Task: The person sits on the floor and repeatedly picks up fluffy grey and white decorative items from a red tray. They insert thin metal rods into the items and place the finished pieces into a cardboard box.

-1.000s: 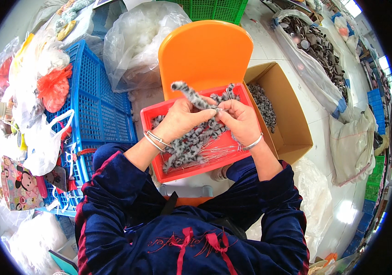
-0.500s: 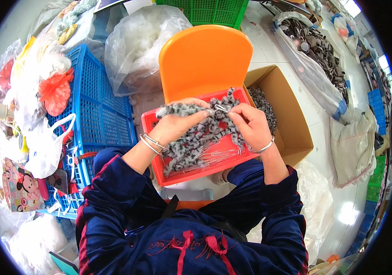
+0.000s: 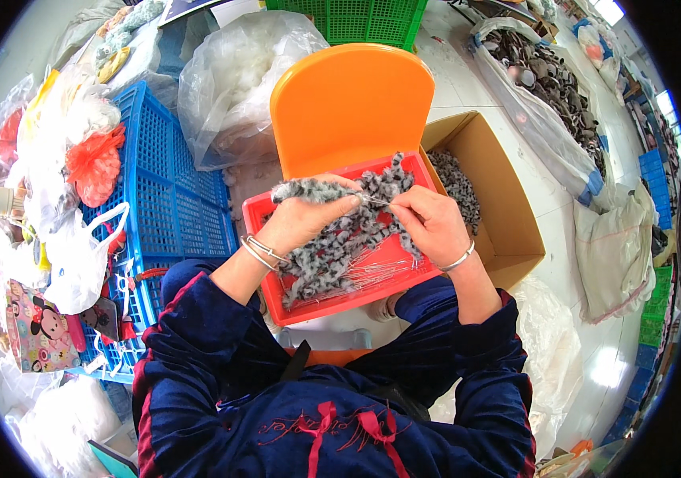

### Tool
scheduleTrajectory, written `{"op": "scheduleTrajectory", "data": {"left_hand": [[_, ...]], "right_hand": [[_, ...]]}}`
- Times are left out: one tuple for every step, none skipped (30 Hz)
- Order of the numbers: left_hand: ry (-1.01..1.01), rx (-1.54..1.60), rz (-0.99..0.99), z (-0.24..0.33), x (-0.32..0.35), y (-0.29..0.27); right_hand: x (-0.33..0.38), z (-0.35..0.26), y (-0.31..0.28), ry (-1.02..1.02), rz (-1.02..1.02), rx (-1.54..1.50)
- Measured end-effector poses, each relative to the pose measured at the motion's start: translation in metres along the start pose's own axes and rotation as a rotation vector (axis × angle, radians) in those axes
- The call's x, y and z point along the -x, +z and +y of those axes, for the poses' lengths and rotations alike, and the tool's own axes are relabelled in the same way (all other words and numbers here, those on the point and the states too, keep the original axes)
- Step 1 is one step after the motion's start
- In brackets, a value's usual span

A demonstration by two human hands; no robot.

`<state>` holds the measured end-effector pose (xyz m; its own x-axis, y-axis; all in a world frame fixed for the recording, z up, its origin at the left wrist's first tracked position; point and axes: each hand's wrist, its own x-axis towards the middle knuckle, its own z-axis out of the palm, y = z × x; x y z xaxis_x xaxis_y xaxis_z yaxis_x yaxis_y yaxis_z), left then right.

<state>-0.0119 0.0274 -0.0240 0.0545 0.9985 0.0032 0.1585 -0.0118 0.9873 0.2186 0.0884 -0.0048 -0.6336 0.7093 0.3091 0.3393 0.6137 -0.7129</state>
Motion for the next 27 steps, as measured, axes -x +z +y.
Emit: {"op": "scheduleTrajectory", "data": {"left_hand": [[-0.015,-0.004,-0.005,0.000,0.000,0.000],[-0.029,-0.008,-0.010,0.000,0.000,0.000],[-0.044,-0.012,-0.014,0.000,0.000,0.000],[-0.081,0.013,-0.011,0.002,0.001,-0.001],[-0.119,0.038,-0.007,0.005,0.002,-0.001],[-0.156,0.063,-0.003,0.007,0.002,-0.001],[-0.162,0.073,-0.002,0.008,0.002,-0.001],[-0.168,0.083,-0.002,0.009,0.002,-0.001],[-0.174,0.093,-0.001,0.009,0.001,-0.001],[-0.185,0.121,-0.021,0.008,0.000,-0.002],[-0.196,0.149,-0.040,0.005,0.000,-0.003],[-0.207,0.177,-0.060,0.004,-0.001,-0.004],[-0.202,0.224,-0.063,0.004,-0.001,-0.004],[-0.197,0.270,-0.066,0.005,-0.002,-0.003],[-0.192,0.317,-0.069,0.005,-0.002,-0.003],[-0.192,0.324,-0.074,0.006,-0.002,-0.004],[-0.193,0.332,-0.080,0.007,-0.002,-0.005],[-0.194,0.339,-0.086,0.008,-0.002,-0.006],[-0.192,0.334,-0.072,0.008,-0.002,-0.007],[-0.190,0.328,-0.059,0.008,-0.001,-0.008],[-0.188,0.322,-0.046,0.008,-0.001,-0.008],[-0.194,0.316,-0.048,0.008,-0.001,-0.009],[-0.200,0.309,-0.050,0.009,-0.001,-0.009],[-0.206,0.303,-0.052,0.010,-0.001,-0.009],[-0.214,0.301,-0.046,0.011,-0.001,-0.009],[-0.222,0.298,-0.041,0.011,0.000,-0.009],[-0.230,0.295,-0.036,0.011,0.001,-0.009]], "right_hand": [[0.000,0.000,0.000,0.003,0.001,0.009],[0.000,0.000,0.000,0.006,0.001,0.018],[0.001,0.000,0.001,0.007,0.002,0.034],[0.001,0.000,0.001,0.006,0.003,0.047],[0.001,0.000,0.002,0.006,0.003,0.059],[0.001,0.000,0.003,-0.011,0.003,0.068],[0.001,0.001,0.003,-0.025,0.003,0.081],[0.001,0.000,0.003,-0.040,0.003,0.092],[0.001,0.000,0.003,-0.054,-0.007,0.099],[0.001,0.000,0.003,-0.069,-0.017,0.104],[0.001,0.000,0.003,-0.084,-0.028,0.110],[0.001,0.001,0.004,-0.089,-0.022,0.098],[0.001,0.001,0.005,-0.094,-0.015,0.085],[0.001,0.001,0.006,-0.099,-0.009,0.072],[0.001,0.000,0.007,-0.083,0.004,0.035],[0.002,-0.001,0.008,-0.066,0.017,0.000],[0.002,-0.002,0.009,-0.049,0.030,-0.035],[0.002,-0.002,0.008,-0.059,0.040,-0.039],[0.001,-0.001,0.008,-0.070,0.051,-0.044],[0.000,0.000,0.008,-0.081,0.061,-0.049],[0.000,-0.001,0.007,-0.076,0.067,-0.045],[-0.001,-0.002,0.005,-0.071,0.072,-0.041],[-0.001,-0.002,0.004,-0.065,0.078,-0.036],[-0.001,-0.002,0.004,-0.072,0.072,-0.028],[0.000,-0.002,0.004,-0.080,0.065,-0.023],[0.000,-0.001,0.005,-0.088,0.059,-0.017],[0.000,-0.001,0.005,-0.094,0.059,-0.010]]}}
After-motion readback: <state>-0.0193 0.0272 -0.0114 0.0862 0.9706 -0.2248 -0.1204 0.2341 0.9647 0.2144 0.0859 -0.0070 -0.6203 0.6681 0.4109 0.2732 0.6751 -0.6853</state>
